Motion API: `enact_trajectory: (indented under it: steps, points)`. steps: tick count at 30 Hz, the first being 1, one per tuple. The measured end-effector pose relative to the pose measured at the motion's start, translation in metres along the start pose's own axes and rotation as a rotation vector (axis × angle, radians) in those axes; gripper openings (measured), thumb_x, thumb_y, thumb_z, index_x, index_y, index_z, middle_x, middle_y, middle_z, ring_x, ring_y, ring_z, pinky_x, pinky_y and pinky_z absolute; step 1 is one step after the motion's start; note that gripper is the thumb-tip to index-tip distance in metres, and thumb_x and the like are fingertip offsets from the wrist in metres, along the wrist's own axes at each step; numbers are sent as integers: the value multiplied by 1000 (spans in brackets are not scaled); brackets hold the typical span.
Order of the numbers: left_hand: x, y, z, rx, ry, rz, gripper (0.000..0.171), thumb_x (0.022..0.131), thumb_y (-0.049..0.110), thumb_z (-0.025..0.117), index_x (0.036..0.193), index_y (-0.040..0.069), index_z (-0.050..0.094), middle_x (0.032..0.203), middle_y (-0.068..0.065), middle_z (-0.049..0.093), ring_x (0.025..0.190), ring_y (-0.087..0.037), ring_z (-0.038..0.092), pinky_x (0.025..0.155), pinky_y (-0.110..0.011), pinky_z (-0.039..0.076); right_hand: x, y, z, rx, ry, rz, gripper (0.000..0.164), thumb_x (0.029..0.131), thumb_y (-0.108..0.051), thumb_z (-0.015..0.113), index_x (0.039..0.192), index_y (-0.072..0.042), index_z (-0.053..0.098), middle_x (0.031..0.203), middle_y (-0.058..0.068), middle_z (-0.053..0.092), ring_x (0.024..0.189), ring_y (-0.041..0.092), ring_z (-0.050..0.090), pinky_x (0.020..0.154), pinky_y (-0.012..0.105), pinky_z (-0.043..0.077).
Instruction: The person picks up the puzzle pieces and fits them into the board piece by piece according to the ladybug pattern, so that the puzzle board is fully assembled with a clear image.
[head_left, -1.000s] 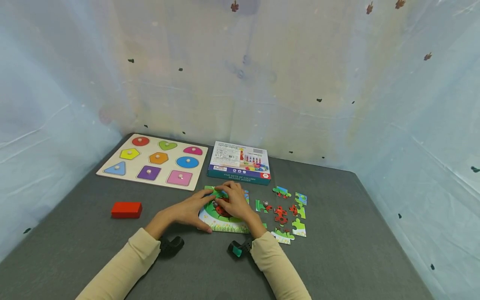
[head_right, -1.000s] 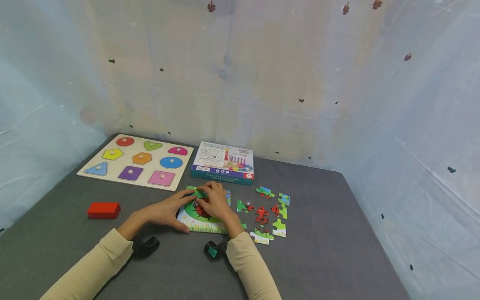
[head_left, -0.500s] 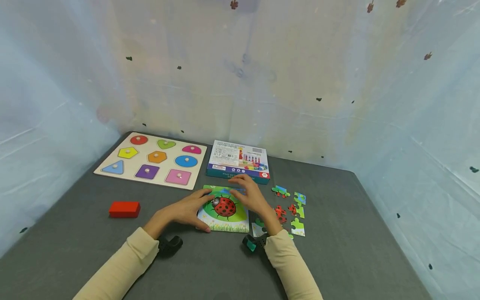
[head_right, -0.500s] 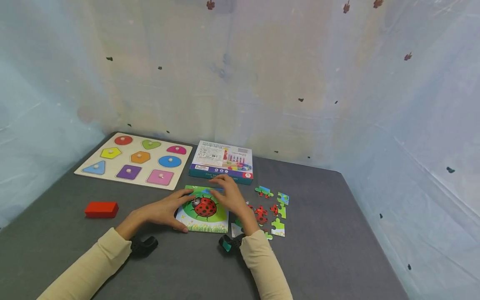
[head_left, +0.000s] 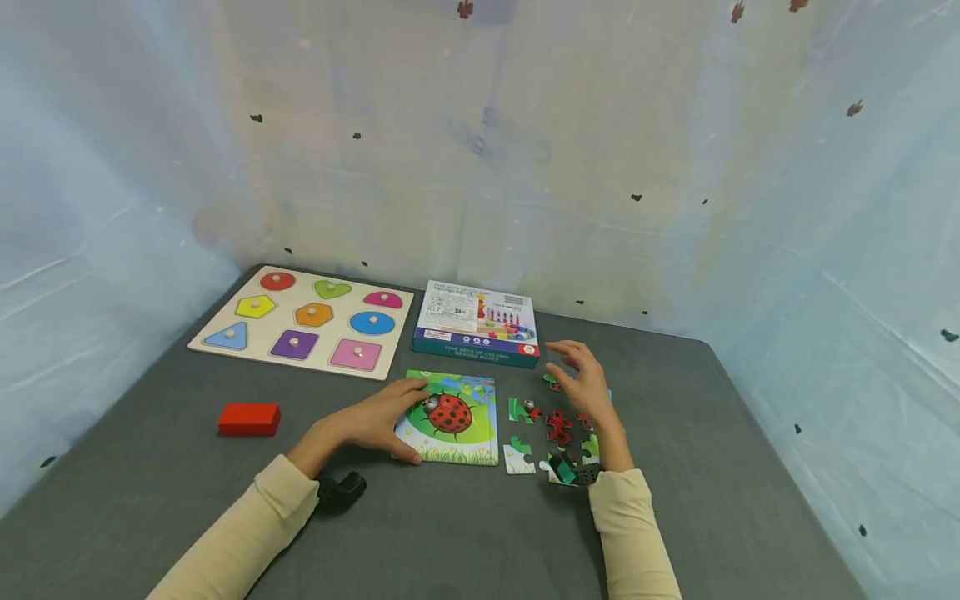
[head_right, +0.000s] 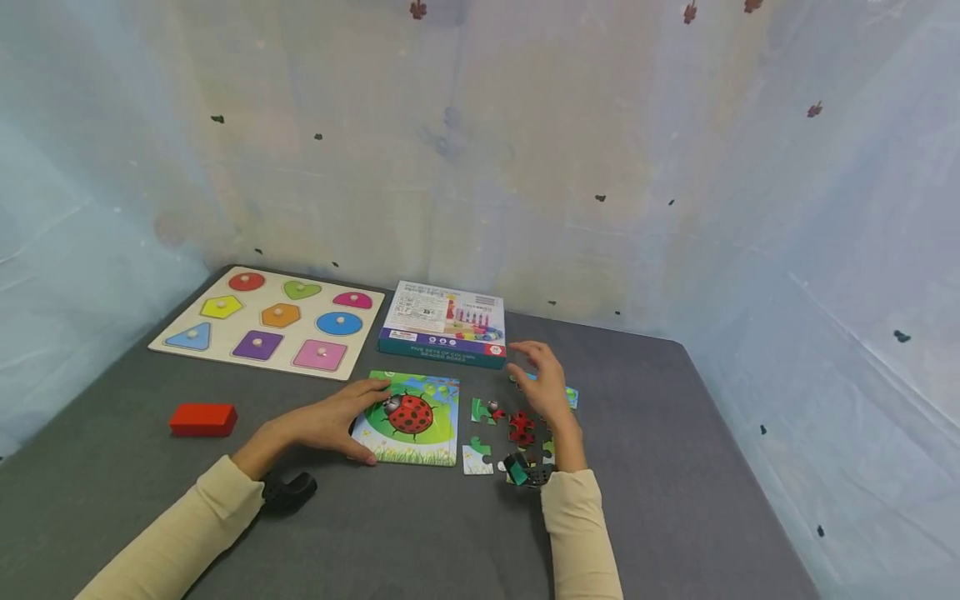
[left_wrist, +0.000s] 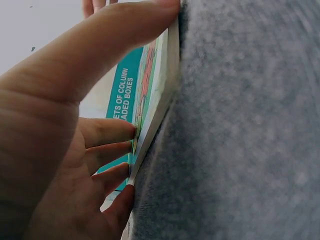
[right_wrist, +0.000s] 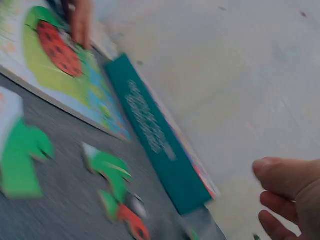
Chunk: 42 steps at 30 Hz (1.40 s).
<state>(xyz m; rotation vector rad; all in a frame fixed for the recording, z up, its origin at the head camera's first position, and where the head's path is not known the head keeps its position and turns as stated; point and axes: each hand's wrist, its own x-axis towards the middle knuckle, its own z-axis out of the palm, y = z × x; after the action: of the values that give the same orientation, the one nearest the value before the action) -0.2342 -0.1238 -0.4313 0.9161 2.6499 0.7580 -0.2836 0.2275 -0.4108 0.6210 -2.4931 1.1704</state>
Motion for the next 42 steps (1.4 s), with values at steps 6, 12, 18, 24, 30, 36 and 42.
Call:
enact_trajectory:
  steps: [6,12,18,24,30,36,42]
  points:
    - [0,-1,0,-7,0,-13,100,68,52,77,144,5,33,153,-12,20,140,-31,14,109,-53,20,-8,14,-21,-76,-62,87,41,87,-1,63,127,2,53,124,20,49,117,37,47,98,51,38]
    - [0,-1,-1,-4,-1,-20,101,67,53,77,144,5,33,153,-12,20,140,-32,14,108,-53,20,-14,29,-26,-203,-203,116,49,84,-6,68,129,2,51,129,22,48,119,40,44,97,56,35]
    - [0,-3,-1,-15,3,-16,101,67,55,76,144,5,33,152,-12,21,140,-32,15,108,-54,20,-16,44,-22,-295,-246,87,51,85,-12,68,131,2,50,132,25,46,123,43,36,98,60,28]
    - [0,-3,-1,-11,10,1,102,67,55,76,144,5,32,152,-12,21,140,-32,15,109,-53,19,-18,49,-18,-303,-229,94,48,86,-13,67,129,0,52,131,23,49,124,41,35,98,62,24]
    - [-1,-4,-1,-7,15,13,102,67,56,76,144,4,33,152,-12,22,140,-32,15,109,-52,19,-18,48,-15,-303,-221,88,44,86,-13,66,127,-2,55,126,21,51,121,40,37,97,61,26]
    - [-1,-4,-1,-1,14,21,100,67,55,76,143,5,34,151,-13,23,140,-32,17,109,-52,20,-19,46,-14,-259,-228,91,43,88,-13,65,128,-2,55,125,20,50,119,39,39,96,59,29]
    - [0,-3,0,-14,14,15,100,67,54,76,143,6,34,152,-12,23,140,-31,17,108,-52,21,-14,34,-9,-199,-241,35,42,88,-12,64,128,-1,54,123,20,51,117,38,44,95,57,34]
